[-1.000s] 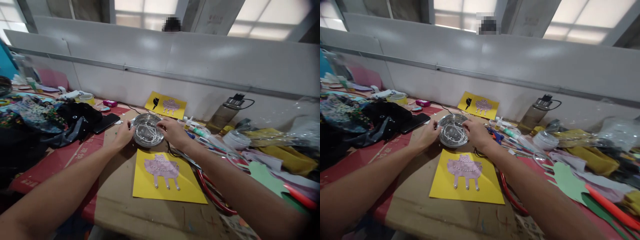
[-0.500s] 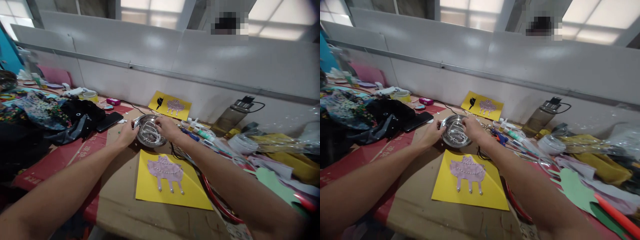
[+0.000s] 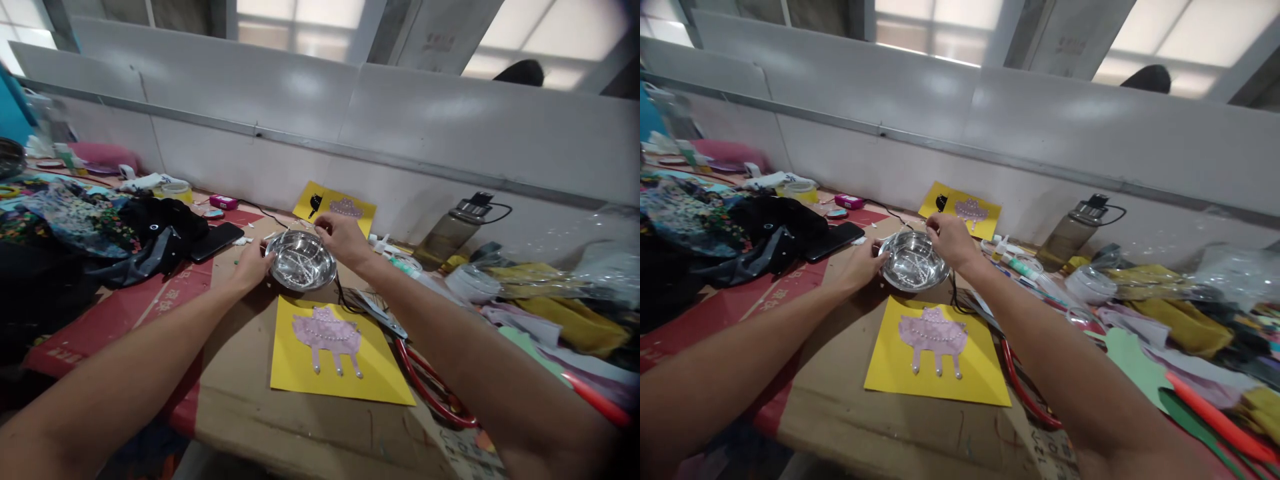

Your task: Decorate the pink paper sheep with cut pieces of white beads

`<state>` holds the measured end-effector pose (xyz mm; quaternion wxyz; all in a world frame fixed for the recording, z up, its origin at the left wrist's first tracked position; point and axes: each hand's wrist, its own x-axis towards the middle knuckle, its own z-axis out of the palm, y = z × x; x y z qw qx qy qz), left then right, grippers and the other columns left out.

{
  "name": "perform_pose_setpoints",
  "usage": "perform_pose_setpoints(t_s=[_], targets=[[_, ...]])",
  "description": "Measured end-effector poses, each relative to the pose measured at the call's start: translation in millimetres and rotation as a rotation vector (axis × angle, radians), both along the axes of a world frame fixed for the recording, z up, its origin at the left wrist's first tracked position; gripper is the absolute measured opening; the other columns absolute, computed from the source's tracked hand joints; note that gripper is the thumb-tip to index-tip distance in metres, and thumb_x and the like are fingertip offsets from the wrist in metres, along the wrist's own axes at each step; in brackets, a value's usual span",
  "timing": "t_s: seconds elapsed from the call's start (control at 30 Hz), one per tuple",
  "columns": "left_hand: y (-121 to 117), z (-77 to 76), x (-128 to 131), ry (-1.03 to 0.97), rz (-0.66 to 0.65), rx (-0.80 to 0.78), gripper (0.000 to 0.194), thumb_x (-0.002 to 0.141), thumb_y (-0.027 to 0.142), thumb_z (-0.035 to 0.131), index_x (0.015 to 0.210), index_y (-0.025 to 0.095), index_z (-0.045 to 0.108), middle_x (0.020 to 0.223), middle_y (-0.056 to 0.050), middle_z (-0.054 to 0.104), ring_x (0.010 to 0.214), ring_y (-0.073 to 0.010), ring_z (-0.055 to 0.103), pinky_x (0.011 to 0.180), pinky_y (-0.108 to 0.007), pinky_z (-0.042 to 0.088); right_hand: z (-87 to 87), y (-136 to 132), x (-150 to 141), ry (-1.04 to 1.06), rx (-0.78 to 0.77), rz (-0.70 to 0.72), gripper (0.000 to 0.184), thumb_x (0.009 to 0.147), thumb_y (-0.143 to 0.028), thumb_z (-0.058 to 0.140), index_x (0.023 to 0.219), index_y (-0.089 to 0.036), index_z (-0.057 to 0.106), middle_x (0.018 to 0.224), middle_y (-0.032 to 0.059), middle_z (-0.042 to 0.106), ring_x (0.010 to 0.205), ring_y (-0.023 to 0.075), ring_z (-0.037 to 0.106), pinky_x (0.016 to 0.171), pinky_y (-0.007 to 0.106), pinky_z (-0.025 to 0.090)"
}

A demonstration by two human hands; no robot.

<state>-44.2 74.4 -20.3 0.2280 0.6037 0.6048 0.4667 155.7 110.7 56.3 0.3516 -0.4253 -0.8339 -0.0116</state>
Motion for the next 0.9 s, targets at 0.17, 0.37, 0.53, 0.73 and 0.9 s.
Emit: perform_pose_setpoints(t_s=[0.17,0.37,0.53,0.73,0.9], targets=[[1,-1.5,1,0.016,0.001,0.046,0.008,0.079,0.017,0.056,0.086,0.017,0.053,0.082,-0.006,0.064,0.07,-0.017,0.059,0.065,-0.03,0.045,-2.8,8,-3,-0.157,-0.091,-0.052,0.012,0.081,-0.014,0.056,0.083,-0.016,0.068,0.078,0.0057,0.068,0.069,0.0153,0.058,0.065,0.027,0.043],[-4,-1.0,6,0.047,0.048,0.106,0.008,0.078,0.014,0.053,0.084,0.018,0.049,0.086,-0.007,0.063,0.08,-0.0193,0.058,0.076,-0.033,0.044,-19.0,2,-3,-0.314,-0.018,-0.087,0.021,0.079,-0.01,0.057,0.096,-0.018,0.068,0.1,0.0112,0.062,0.091,0.0216,0.056,0.078,0.032,0.044],[-7,-1.0,9,0.081,0.059,0.157,0.008,0.079,0.017,0.051,0.083,0.02,0.045,0.081,-0.003,0.06,0.073,-0.0176,0.055,0.072,-0.032,0.043,-20.4,-17,-9,-0.422,-0.145,-0.005,0.014,0.084,-0.019,0.055,0.088,-0.02,0.068,0.095,0.0071,0.065,0.085,0.0173,0.058,0.074,0.027,0.043],[-7,-1.8,9,0.094,0.049,0.185,0.008,0.078,0.016,0.05,0.082,0.021,0.044,0.08,-0.003,0.059,0.074,-0.0179,0.056,0.072,-0.032,0.042,-32.9,-28,-22,-0.544,-0.323,-0.078,0.015,0.079,-0.027,0.061,0.078,-0.016,0.07,0.085,0.0128,0.071,0.073,0.0206,0.062,0.061,0.027,0.04],[-8,-2.2,9,0.071,0.026,0.193,0.008,0.078,0.017,0.05,0.083,0.021,0.044,0.081,-0.004,0.059,0.076,-0.0184,0.057,0.072,-0.032,0.043,-28.9,-18,-18,-0.479,-0.316,-0.118,0.012,0.077,-0.02,0.057,0.078,-0.018,0.069,0.078,0.0074,0.07,0.069,0.0174,0.061,0.06,0.026,0.039]])
